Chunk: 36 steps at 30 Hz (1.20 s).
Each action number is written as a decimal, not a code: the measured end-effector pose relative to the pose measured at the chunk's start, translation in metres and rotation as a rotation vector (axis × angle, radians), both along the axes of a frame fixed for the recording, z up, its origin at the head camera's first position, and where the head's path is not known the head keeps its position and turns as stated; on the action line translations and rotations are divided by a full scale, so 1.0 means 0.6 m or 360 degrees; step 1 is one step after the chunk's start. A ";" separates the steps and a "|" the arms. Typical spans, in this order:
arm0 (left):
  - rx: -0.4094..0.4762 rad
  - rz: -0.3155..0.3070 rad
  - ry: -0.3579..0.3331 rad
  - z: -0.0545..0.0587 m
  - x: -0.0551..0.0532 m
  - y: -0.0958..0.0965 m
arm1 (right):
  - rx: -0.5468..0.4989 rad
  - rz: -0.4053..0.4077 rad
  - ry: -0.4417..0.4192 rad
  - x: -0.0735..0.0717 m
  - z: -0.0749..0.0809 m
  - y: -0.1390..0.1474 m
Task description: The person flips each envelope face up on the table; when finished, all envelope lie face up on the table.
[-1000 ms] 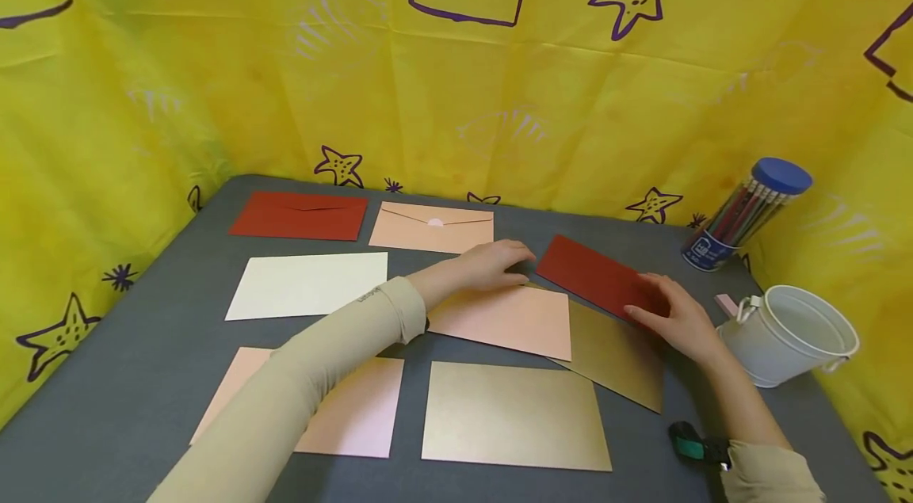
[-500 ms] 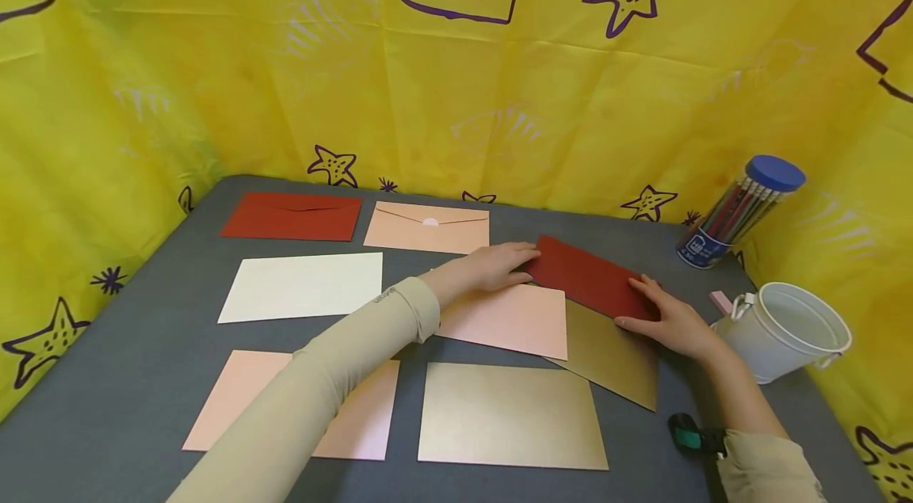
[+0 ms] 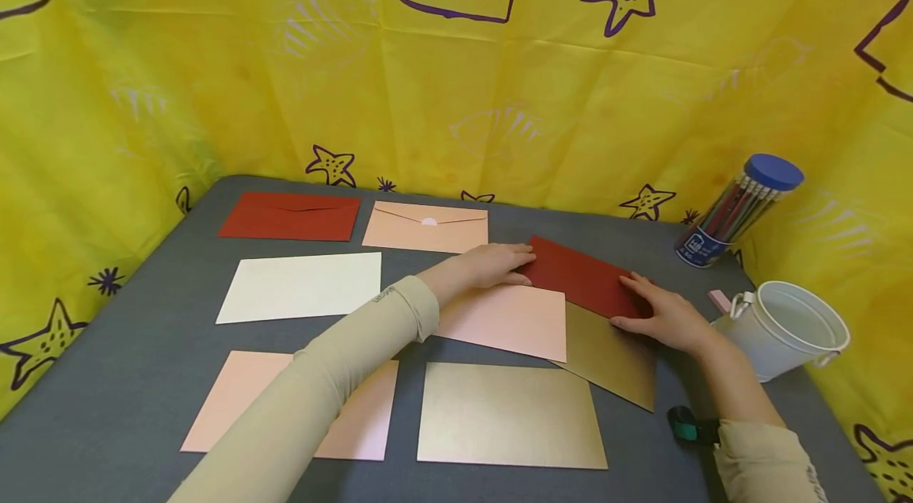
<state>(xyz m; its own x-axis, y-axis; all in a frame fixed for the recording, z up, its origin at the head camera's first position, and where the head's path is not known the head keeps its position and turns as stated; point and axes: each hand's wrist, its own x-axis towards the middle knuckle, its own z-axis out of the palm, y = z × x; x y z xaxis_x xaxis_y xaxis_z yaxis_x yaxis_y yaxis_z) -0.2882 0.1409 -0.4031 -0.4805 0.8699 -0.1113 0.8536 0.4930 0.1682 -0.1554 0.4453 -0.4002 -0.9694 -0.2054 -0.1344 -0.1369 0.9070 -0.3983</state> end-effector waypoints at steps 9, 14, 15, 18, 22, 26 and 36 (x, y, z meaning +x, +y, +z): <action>-0.0156 -0.0073 0.0220 -0.003 0.005 0.004 | -0.0075 -0.0004 0.0038 0.007 0.000 0.005; -0.0170 -0.0058 0.0204 -0.004 0.005 0.003 | -0.0071 -0.0028 0.0018 0.009 -0.003 0.008; -0.0170 -0.0052 0.0192 -0.004 0.006 0.004 | -0.0072 -0.0031 0.0013 0.009 -0.004 0.009; -0.0176 -0.0037 0.0176 -0.002 0.007 0.004 | -0.0070 -0.0037 0.0001 0.010 -0.004 0.010; -0.0185 -0.0067 0.0256 -0.001 0.009 0.006 | -0.0029 -0.0019 0.0035 0.009 -0.003 0.008; -0.0171 -0.0084 0.0304 -0.002 0.009 0.007 | 0.0063 0.0041 0.0101 0.008 0.000 0.003; -0.0134 -0.0056 0.0281 -0.004 0.007 0.007 | 0.0171 0.0190 0.0289 0.010 -0.005 0.002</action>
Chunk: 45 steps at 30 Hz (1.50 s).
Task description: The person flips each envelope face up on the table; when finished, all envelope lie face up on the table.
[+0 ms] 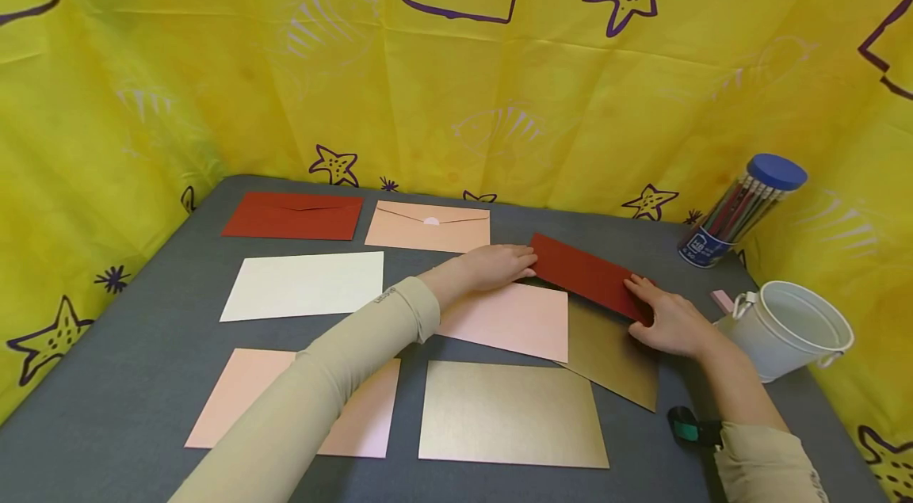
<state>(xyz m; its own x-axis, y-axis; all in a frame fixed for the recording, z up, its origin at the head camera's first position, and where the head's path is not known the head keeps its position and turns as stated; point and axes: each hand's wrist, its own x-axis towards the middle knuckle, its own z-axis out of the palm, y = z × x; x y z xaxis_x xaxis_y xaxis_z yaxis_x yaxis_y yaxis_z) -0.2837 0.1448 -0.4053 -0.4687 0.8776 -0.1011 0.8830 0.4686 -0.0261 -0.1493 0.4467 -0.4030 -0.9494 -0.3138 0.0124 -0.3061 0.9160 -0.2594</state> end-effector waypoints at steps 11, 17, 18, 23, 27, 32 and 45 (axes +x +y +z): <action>0.0364 0.0060 -0.0302 0.010 -0.008 -0.024 | -0.0425 -0.0204 0.0222 0.012 -0.006 0.013; 0.0803 0.0043 -0.0430 0.020 -0.020 -0.033 | -0.0642 -0.0303 0.0247 0.010 0.000 0.015; 0.0870 0.0060 -0.0474 0.022 -0.021 -0.034 | -0.0659 -0.0328 0.0249 0.009 0.002 0.014; 0.1085 0.0207 -0.0763 0.025 -0.019 -0.041 | -0.0703 -0.0489 0.0185 0.009 0.010 0.012; 0.1157 0.0339 -0.0898 0.020 -0.016 -0.046 | -0.0721 -0.0514 0.0097 0.005 0.010 0.011; 0.1042 0.0385 -0.0929 0.011 -0.015 -0.049 | -0.0627 -0.0407 0.0022 -0.004 0.003 0.012; 0.1405 0.0961 -0.1440 0.011 -0.003 -0.033 | -0.1339 -0.0684 -0.0235 -0.054 0.003 0.000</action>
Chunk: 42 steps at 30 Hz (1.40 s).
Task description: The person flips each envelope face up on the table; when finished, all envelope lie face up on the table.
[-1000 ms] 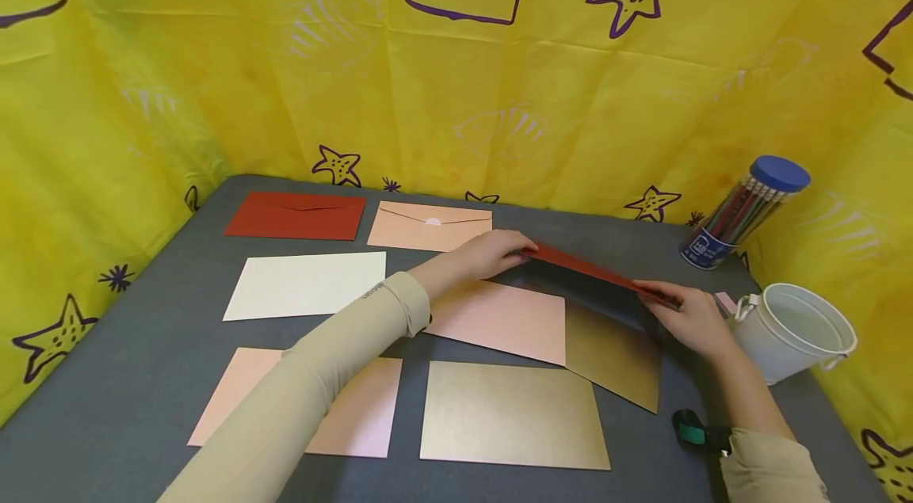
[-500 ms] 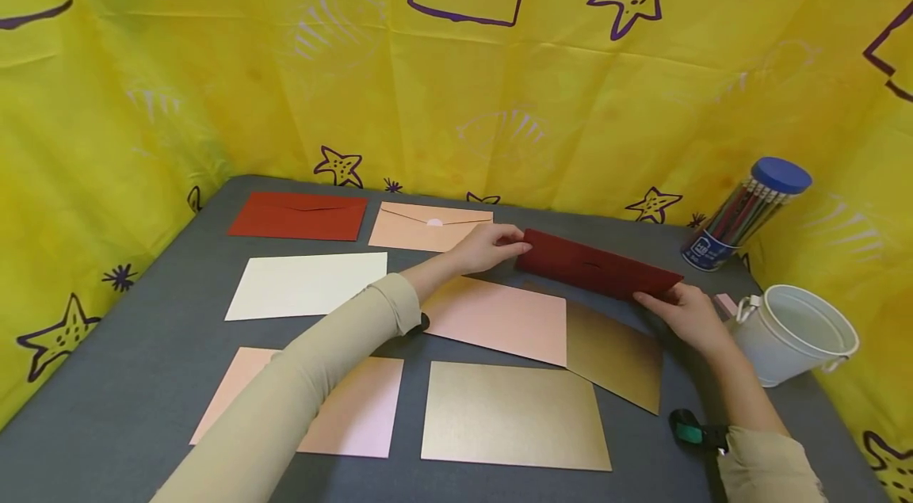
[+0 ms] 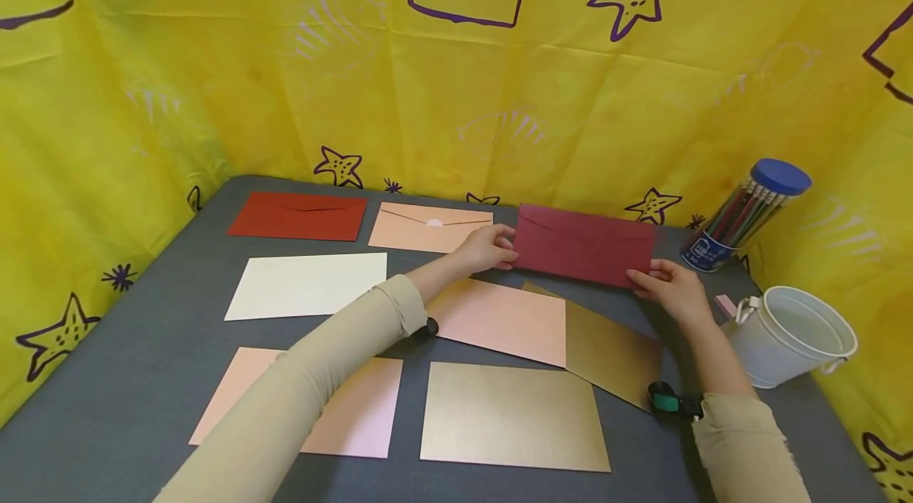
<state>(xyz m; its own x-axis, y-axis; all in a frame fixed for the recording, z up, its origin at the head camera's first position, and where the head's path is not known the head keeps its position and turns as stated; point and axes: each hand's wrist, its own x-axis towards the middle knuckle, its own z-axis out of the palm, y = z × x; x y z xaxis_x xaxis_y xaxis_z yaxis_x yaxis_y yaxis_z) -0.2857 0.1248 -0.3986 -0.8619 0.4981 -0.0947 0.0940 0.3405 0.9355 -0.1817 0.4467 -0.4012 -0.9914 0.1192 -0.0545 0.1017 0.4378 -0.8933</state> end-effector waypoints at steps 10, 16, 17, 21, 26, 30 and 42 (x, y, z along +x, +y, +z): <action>-0.0279 0.0120 0.0131 -0.004 0.018 0.005 | 0.0710 -0.0222 -0.0087 -0.039 -0.003 -0.018; -0.0346 0.0100 0.0173 -0.001 0.024 0.006 | 0.0921 -0.0247 -0.0088 -0.045 0.001 -0.029; -0.0369 0.0092 0.0199 -0.001 0.024 0.006 | 0.0944 -0.0248 -0.0082 -0.046 0.001 -0.031; -0.0440 0.0063 0.0300 -0.002 0.025 0.005 | 0.0967 -0.0259 -0.0074 -0.050 0.001 -0.037; -0.0404 0.0029 0.0319 -0.004 0.028 -0.002 | 0.0980 -0.0262 -0.0087 -0.053 -0.002 -0.042; -0.0445 -0.0039 0.0437 -0.004 0.031 -0.018 | 0.0976 -0.0270 -0.0124 -0.053 -0.002 -0.043; -0.1145 -0.0072 0.0505 -0.004 0.040 -0.087 | 0.0959 -0.0261 -0.0209 -0.047 0.000 -0.035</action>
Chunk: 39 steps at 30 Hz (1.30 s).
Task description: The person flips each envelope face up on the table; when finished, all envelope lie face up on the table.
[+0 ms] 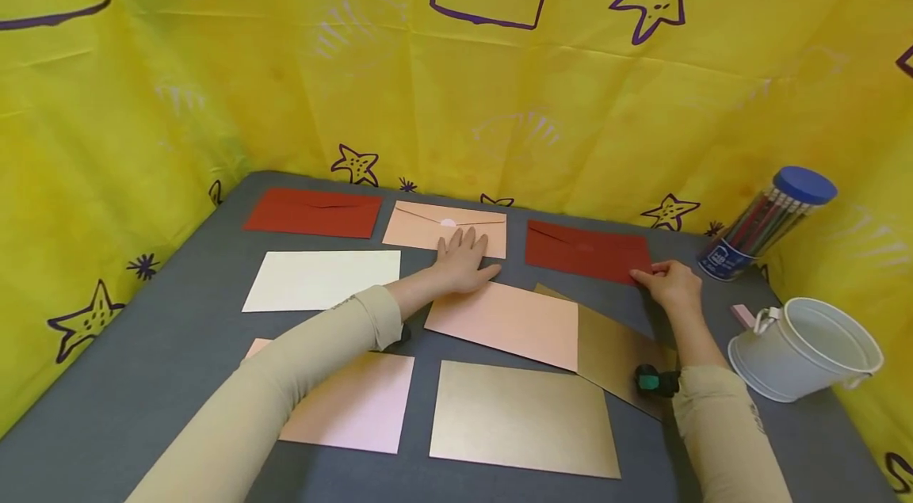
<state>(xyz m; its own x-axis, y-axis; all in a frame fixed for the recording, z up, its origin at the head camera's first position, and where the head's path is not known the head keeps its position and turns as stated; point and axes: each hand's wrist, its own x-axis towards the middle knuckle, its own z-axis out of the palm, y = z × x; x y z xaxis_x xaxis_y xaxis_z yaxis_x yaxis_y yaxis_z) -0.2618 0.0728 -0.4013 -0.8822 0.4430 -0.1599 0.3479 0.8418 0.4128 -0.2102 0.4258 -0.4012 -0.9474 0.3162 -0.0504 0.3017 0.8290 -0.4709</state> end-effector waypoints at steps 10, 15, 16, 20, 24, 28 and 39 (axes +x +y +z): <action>-0.0098 -0.0118 -0.0050 -0.006 -0.006 -0.021 | -0.0029 -0.0020 -0.0040 0.006 -0.001 -0.001; -0.0104 -0.0133 -0.0061 -0.003 -0.008 -0.025 | -0.0024 -0.0004 -0.0023 0.004 0.001 -0.003; -0.0094 -0.0144 -0.0066 -0.002 -0.008 -0.028 | -0.0021 -0.0003 -0.0018 0.004 0.001 -0.004; -0.0051 -0.0238 -0.0071 0.002 -0.012 -0.052 | -0.0008 0.0014 0.0005 0.002 0.000 -0.007; 0.0039 -0.0382 -0.0051 0.009 -0.014 -0.094 | 0.0033 0.0062 0.0084 0.002 0.000 -0.016; 0.0232 -0.0460 -0.0064 0.016 -0.007 -0.151 | -0.0002 0.0080 0.0250 0.000 0.004 -0.046; 0.0889 -0.0209 -0.0178 0.011 0.042 -0.295 | -0.0818 0.0287 0.0140 -0.006 0.037 -0.223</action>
<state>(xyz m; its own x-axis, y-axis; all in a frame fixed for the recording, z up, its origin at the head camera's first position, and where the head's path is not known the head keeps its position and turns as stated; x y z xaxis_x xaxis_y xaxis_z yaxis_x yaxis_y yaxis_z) -0.2366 -0.1043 -0.3949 -0.8053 0.5915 0.0404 0.3633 0.4386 0.8220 -0.2140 0.2922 -0.3793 -0.9918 0.1040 -0.0737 0.1174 0.5205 -0.8458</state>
